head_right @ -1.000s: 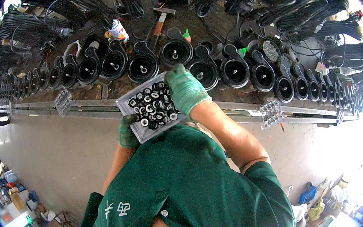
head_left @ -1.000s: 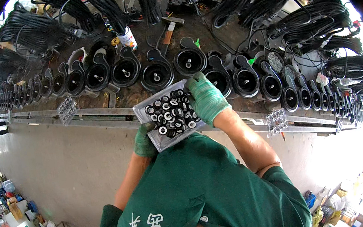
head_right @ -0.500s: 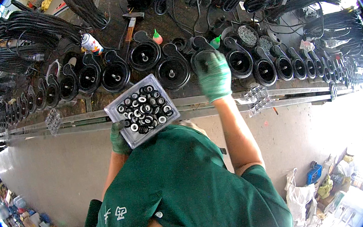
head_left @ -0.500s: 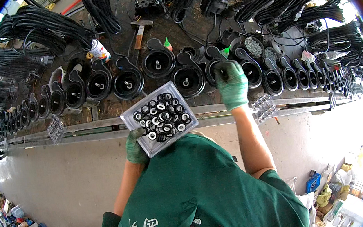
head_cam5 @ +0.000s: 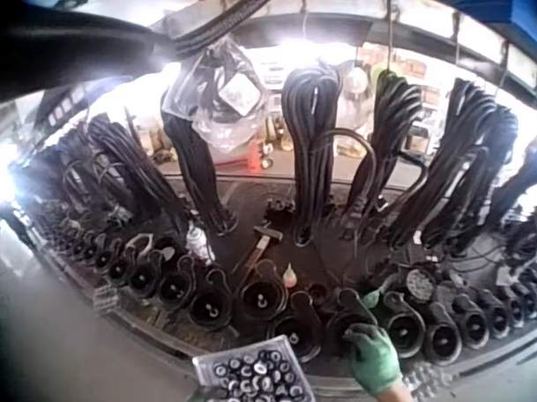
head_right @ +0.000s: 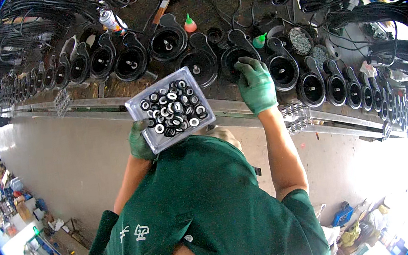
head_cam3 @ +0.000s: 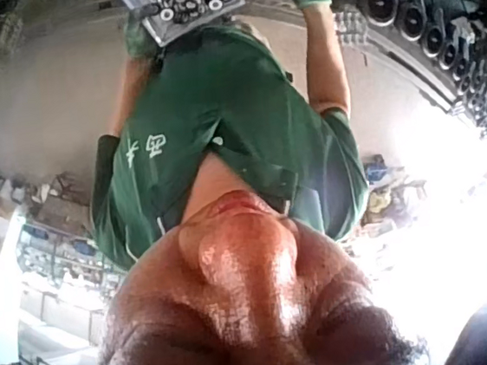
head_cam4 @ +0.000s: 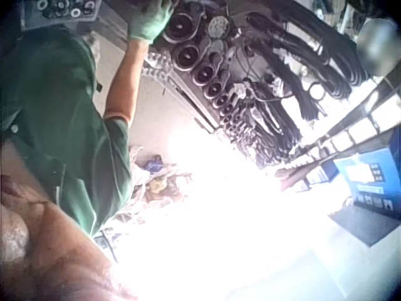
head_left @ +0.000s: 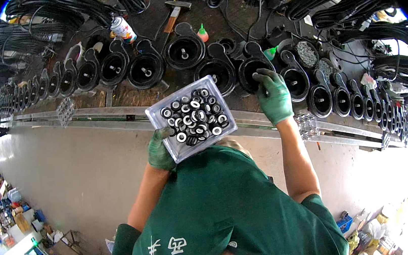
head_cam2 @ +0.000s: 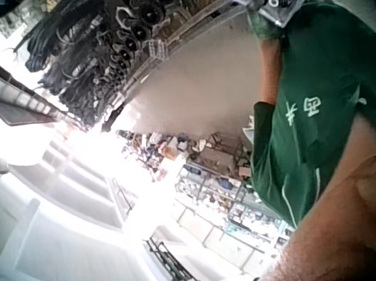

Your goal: The person places small black and white circular components from a clear plastic container into the openings of a row of black electrical devices on a workbench. The person handles the components one by one, inserting them into the devices sequentially.

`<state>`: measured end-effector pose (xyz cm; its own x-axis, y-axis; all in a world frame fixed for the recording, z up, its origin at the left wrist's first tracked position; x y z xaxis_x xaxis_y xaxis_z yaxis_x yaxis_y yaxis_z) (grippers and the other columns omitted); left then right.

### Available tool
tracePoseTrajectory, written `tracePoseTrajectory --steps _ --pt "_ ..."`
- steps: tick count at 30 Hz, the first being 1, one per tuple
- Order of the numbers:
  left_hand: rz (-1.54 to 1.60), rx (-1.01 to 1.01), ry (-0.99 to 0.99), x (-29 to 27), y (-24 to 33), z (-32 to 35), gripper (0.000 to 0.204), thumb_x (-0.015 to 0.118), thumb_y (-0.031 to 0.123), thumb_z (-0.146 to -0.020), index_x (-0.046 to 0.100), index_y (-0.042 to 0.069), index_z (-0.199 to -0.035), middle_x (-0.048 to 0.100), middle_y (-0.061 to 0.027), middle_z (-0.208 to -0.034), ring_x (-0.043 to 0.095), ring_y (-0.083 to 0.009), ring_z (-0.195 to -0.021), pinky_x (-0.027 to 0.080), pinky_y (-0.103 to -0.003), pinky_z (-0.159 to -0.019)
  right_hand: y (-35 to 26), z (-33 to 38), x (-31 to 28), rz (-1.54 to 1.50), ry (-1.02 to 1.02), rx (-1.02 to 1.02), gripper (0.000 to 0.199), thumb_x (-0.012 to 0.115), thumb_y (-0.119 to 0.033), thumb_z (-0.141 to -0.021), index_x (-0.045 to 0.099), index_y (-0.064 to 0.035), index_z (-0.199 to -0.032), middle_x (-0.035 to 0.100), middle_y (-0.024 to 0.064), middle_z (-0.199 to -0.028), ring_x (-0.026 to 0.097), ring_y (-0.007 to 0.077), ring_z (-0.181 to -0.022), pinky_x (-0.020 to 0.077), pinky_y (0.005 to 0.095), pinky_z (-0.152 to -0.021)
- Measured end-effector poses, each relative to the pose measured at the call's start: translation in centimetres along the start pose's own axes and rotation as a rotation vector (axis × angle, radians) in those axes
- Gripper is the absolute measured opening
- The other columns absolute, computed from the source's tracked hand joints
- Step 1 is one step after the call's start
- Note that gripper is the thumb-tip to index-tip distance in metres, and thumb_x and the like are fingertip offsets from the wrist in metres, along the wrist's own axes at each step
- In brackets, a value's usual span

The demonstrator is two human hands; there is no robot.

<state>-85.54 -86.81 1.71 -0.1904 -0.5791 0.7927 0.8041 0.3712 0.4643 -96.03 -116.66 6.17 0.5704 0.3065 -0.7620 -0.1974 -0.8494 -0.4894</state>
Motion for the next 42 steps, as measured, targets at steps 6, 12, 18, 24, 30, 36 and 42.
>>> tracePoseTrajectory --steps 6,12,18,24,30,36,42 --pt "-0.044 -0.053 -0.032 1.9 0.1 -0.1 0.085 0.075 0.022 -0.079 0.041 -0.001 -0.153 0.059 -0.0217 -0.143 0.063 -0.0369 -0.127 0.054 -0.052 -0.110 -11.5 -1.0 -2.3 -0.278 -0.261 -0.140 0.028 0.085 -0.011 -0.081 0.076 -0.0091 -0.107 0.072 0.0094 -0.104 0.072 0.0264 -0.093 0.0606 0.0375 -0.081" --pt "0.018 -0.131 -0.137 2.3 -0.1 -1.4 0.083 0.080 0.021 -0.076 0.047 0.001 -0.149 0.064 -0.0193 -0.138 0.066 -0.0332 -0.122 0.058 -0.049 -0.105 -14.2 0.1 1.7 -0.070 -0.425 -0.043 0.038 0.077 -0.034 -0.088 0.073 -0.0064 -0.114 0.070 0.0146 -0.106 0.068 0.0355 -0.100 0.0562 0.0459 -0.087" --pt "0.138 -0.235 -0.142 -0.9 -1.4 -2.5 0.079 0.078 0.017 -0.077 0.047 0.000 -0.148 0.064 -0.0200 -0.137 0.067 -0.0335 -0.121 0.058 -0.049 -0.105 -14.4 1.1 3.6 0.044 -0.535 0.081 0.036 0.078 -0.032 -0.087 0.071 -0.0056 -0.110 0.070 0.0146 -0.106 0.068 0.0358 -0.099 0.0557 0.0470 -0.084" --pt "0.249 -0.341 -0.267 -0.7 -2.4 -2.9 0.081 0.081 0.017 -0.078 0.046 -0.002 -0.149 0.064 -0.0202 -0.138 0.067 -0.0321 -0.122 0.057 -0.049 -0.106 -15.6 1.1 2.7 0.073 -0.536 0.210 0.036 0.084 -0.030 -0.084 0.068 -0.0044 -0.105 0.069 0.0171 -0.094 0.070 0.0386 -0.085 0.0568 0.0465 -0.075" --pt "0.222 -0.295 -0.274 0.6 -1.6 -2.9 0.082 0.082 0.015 -0.077 0.046 -0.001 -0.149 0.063 -0.0194 -0.139 0.066 -0.0329 -0.124 0.057 -0.050 -0.107 -13.4 1.0 -0.2 -0.285 -0.429 0.403 0.020 0.076 -0.009 -0.090 0.069 -0.0025 -0.107 0.074 0.0121 -0.097 0.073 0.0233 -0.085 0.0586 0.0353 -0.075" --pt "0.160 -0.270 -0.226 1.0 -2.8 -2.7 0.076 0.075 0.012 -0.076 0.050 0.000 -0.146 0.065 -0.0186 -0.136 0.067 -0.0335 -0.120 0.059 -0.048 -0.103 3.3 2.4 -8.0 -0.196 0.150 0.495 0.019 0.069 0.000 -0.095 0.070 -0.0066 -0.113 0.074 0.0053 -0.101 0.070 0.0164 -0.087 0.0564 0.0312 -0.076" --pt "0.083 -0.116 -0.112 3.2 -5.6 -2.5 0.074 0.071 0.013 -0.076 0.050 -0.001 -0.146 0.065 -0.0188 -0.136 0.065 -0.0334 -0.123 0.055 -0.049 -0.108 10.4 2.2 -6.9 0.176 0.057 0.275 0.013 0.068 -0.011 -0.092 0.070 -0.0081 -0.104 0.069 0.0174 -0.103 0.067 0.0416 -0.098 0.0542 0.0487 -0.083"
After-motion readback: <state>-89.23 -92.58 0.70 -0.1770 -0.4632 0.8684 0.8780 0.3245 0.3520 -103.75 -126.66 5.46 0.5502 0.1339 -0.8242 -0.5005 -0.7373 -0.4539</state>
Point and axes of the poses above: each hand's wrist, its own z-axis away from the middle knuckle, its own x-axis out of the palm, y = z × x, the point moved 7 cm from there along -z, towards the middle knuckle
